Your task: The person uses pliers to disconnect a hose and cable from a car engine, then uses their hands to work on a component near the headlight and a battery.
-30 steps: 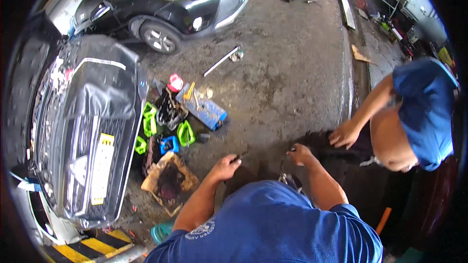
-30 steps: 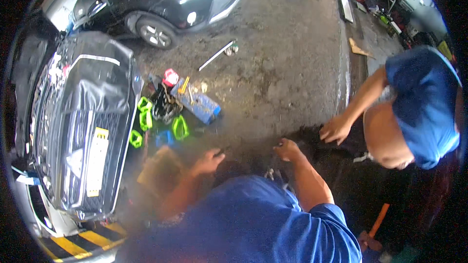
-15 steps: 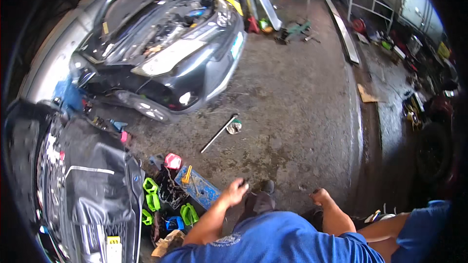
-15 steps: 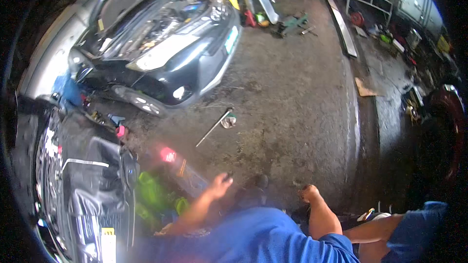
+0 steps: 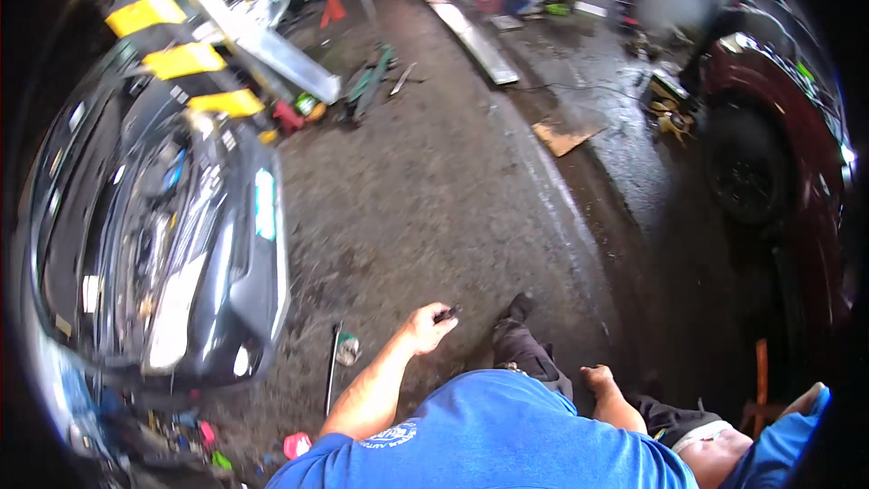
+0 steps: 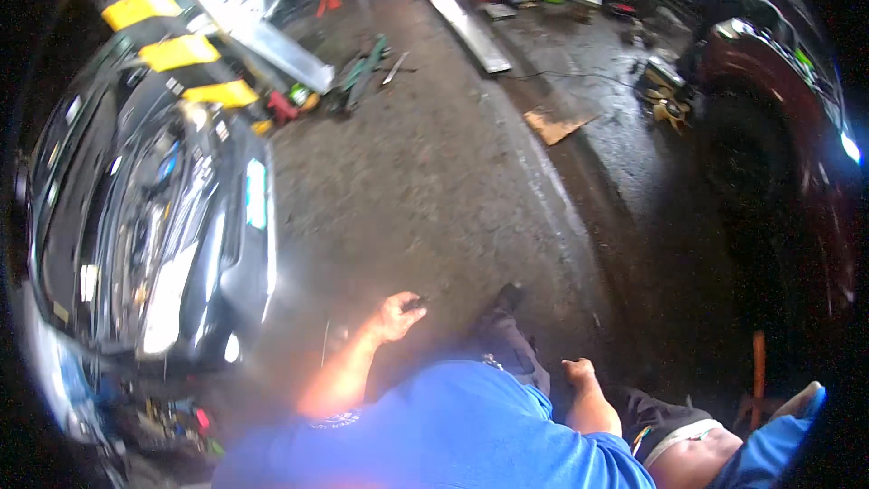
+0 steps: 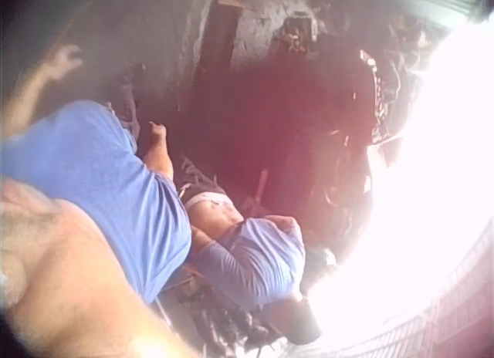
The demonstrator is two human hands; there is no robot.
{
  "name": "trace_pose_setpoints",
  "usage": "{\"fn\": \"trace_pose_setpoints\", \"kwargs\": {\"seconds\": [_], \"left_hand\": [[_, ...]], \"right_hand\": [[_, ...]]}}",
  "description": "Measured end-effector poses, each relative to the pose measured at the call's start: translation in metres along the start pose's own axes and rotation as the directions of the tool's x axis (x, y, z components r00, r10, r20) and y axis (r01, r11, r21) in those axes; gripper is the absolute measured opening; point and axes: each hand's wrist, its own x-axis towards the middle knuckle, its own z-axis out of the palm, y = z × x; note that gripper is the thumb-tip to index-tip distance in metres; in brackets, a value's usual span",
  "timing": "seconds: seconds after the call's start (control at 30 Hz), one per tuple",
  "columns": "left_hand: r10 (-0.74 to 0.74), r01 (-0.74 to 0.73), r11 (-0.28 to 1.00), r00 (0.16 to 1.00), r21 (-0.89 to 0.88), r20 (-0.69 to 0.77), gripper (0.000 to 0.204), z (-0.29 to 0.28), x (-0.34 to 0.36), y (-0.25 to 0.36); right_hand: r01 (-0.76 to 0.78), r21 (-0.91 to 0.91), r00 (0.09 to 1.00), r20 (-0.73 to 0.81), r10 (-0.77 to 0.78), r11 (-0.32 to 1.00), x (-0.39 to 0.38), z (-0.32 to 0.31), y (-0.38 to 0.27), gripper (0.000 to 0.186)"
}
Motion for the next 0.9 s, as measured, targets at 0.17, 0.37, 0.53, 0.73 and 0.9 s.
{"fn": "trace_pose_setpoints", "kwargs": {"seconds": [0.17, 0.37, 0.53, 0.73, 0.9], "left_hand": [[-0.079, 0.081, 0.996, 0.994, -0.03, 0.077, 0.031, -0.012, 0.146, 0.034], [0.088, -0.072, 0.984, 0.992, -0.164, 0.09, 0.044, -0.031, 0.319, 0.107], [0.13, -0.101, 0.97, 0.984, -0.219, 0.123, 0.03, -0.045, 0.479, 0.112], [0.152, -0.104, 0.975, 0.956, -0.196, 0.251, 0.018, -0.059, 0.709, 0.198], [0.284, -0.282, 0.958, 0.91, -0.051, 0.303, 0.017, -0.085, 0.848, 0.35]], "right_hand": [[0.157, -0.08, 0.981, -0.106, -0.165, 0.984, 0.039, -0.087, -0.137, 0.06], [0.275, 0.071, 0.93, -0.272, -0.247, 0.959, 0.117, -0.212, -0.294, 0.054], [0.272, 0.08, 0.935, -0.258, -0.243, 0.959, 0.16, -0.293, -0.414, 0.048], [0.032, 0.127, 0.975, -0.224, -0.003, 0.991, 0.238, -0.371, -0.447, 0.055], [0.0, 0.464, 0.947, -0.285, 0.149, 0.886, 0.254, -0.436, -0.486, 0.053]]}}
